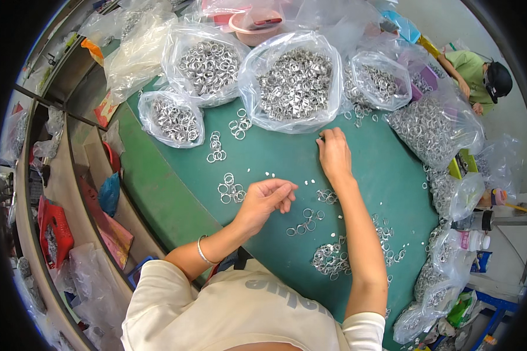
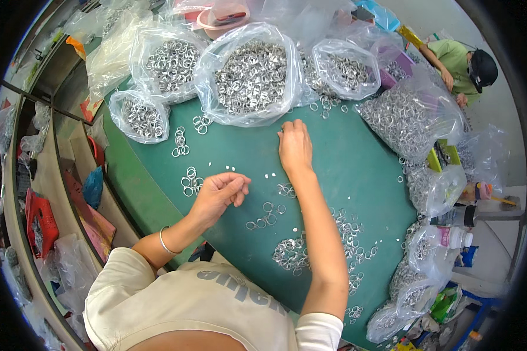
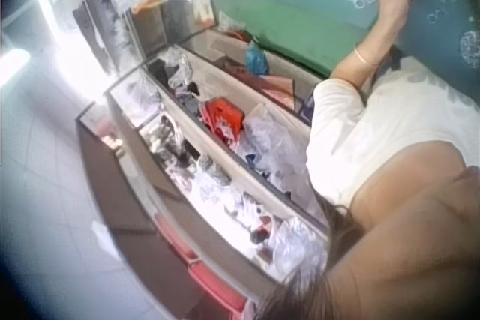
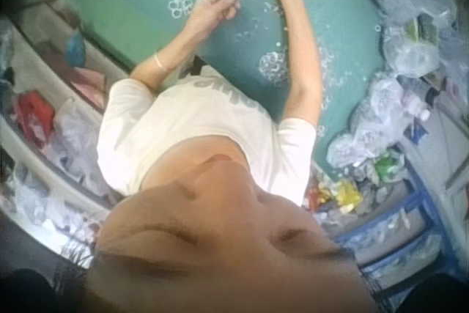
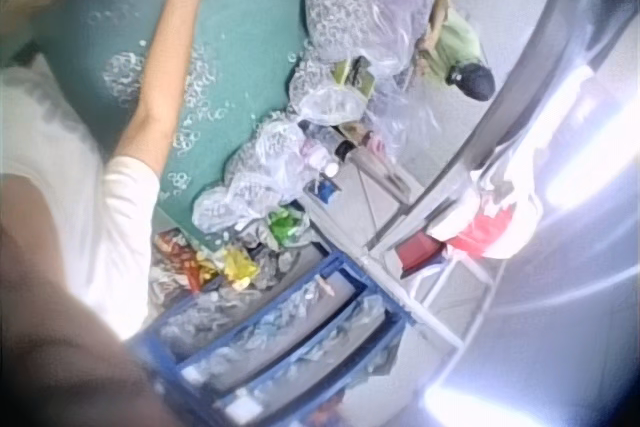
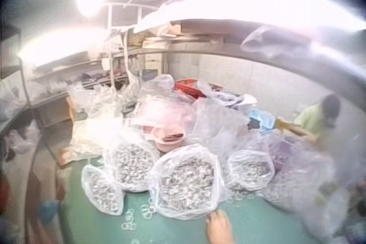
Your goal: The person picks up small metal rings and white circular components from a green table by hand, handles them individually to sort them, and moves them into separate groups across the workspace.
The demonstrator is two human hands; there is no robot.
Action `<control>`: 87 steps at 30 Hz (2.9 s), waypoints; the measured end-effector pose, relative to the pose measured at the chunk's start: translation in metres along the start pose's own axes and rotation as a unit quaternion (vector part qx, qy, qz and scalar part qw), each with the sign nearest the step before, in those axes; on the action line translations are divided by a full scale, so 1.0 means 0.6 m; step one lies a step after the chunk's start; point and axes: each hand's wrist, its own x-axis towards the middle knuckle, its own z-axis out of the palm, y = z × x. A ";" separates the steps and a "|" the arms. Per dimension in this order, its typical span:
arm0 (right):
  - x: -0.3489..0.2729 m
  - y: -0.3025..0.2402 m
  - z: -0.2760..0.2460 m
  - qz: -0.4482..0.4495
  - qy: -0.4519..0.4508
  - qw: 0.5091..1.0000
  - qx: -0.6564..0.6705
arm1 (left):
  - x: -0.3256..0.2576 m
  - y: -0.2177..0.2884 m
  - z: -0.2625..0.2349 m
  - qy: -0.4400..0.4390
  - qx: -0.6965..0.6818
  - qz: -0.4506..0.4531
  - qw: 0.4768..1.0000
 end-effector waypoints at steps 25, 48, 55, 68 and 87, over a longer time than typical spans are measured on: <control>-0.569 -0.004 -0.317 0.316 0.102 0.941 0.064 | -0.054 -0.064 0.181 -0.273 0.187 -0.050 0.942; -0.539 0.039 -0.271 0.366 0.162 0.916 0.013 | 0.713 0.129 0.477 -0.109 0.331 0.440 0.827; -0.506 -0.021 -0.238 0.307 -0.029 0.951 -0.002 | 0.145 0.010 0.352 -0.280 0.518 0.383 0.712; -0.543 0.009 -0.231 0.310 0.199 0.927 0.073 | -0.043 -0.109 0.164 -0.335 0.700 0.227 0.588; -0.496 -0.021 -0.221 0.256 0.127 0.958 0.036 | -0.061 -0.130 0.175 -0.284 0.627 0.294 0.663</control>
